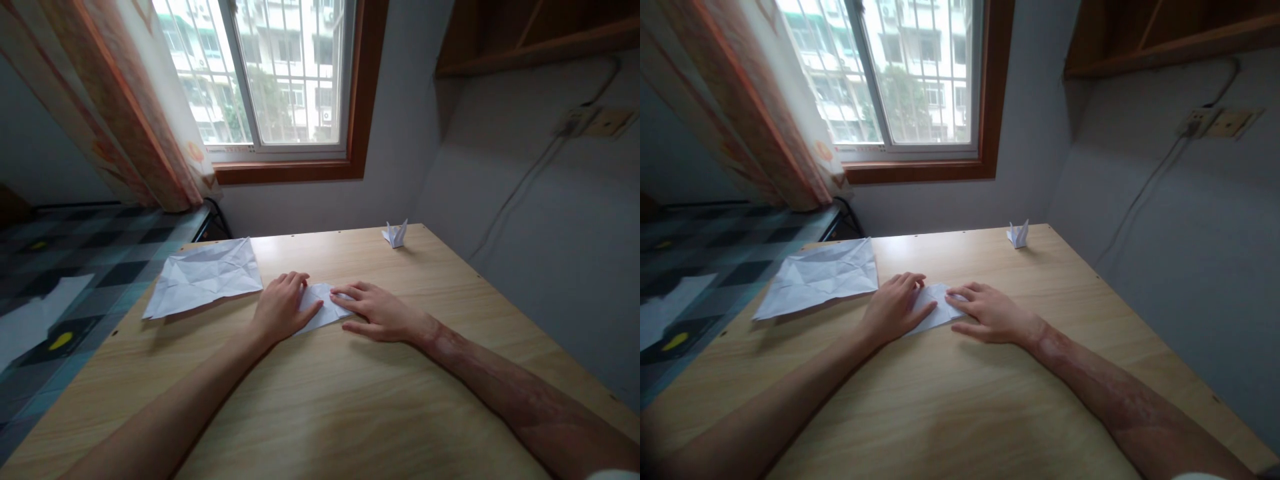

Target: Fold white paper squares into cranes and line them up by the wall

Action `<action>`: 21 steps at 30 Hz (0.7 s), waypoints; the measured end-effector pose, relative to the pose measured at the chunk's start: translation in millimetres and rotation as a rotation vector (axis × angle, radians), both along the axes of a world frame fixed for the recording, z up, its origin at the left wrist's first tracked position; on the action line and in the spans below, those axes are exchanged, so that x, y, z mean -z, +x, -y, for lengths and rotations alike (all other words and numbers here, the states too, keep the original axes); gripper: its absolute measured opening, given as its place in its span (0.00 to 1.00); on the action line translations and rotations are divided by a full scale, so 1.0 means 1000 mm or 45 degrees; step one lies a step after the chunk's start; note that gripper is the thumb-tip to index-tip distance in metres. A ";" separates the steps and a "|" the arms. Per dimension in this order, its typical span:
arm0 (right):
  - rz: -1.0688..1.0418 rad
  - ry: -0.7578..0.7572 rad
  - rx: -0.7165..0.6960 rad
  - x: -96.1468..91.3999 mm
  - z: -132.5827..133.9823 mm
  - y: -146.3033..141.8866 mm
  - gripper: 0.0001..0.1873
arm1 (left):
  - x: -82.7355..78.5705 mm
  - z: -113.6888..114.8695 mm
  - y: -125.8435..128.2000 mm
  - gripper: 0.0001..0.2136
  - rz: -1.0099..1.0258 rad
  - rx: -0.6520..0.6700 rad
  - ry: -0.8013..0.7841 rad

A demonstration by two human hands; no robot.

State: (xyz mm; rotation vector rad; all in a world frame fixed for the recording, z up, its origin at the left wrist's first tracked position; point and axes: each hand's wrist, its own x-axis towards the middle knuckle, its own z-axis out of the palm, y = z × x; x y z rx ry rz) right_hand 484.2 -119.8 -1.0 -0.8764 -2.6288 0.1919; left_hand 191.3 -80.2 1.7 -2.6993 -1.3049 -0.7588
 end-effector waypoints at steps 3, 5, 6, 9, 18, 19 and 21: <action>-0.023 0.066 0.081 0.001 0.002 -0.003 0.27 | 0.001 -0.002 -0.001 0.17 0.026 0.153 -0.002; -0.074 0.068 0.093 0.002 0.000 -0.003 0.26 | 0.001 -0.004 -0.003 0.12 0.035 0.338 -0.031; -0.121 0.052 0.079 0.003 -0.001 -0.002 0.25 | 0.001 -0.005 -0.003 0.12 0.032 0.435 -0.061; -0.337 -0.048 0.014 0.006 -0.004 -0.001 0.24 | 0.000 -0.006 -0.005 0.17 0.021 0.631 -0.154; -0.422 -0.137 -0.117 0.005 -0.001 -0.003 0.18 | -0.001 0.017 0.012 0.11 -0.015 0.368 -0.117; -0.422 -0.140 -0.109 0.005 -0.001 -0.003 0.18 | -0.001 0.017 0.014 0.10 -0.019 0.384 -0.104; -0.426 -0.120 -0.068 0.005 -0.003 -0.002 0.20 | -0.002 0.017 0.014 0.07 -0.026 0.466 -0.090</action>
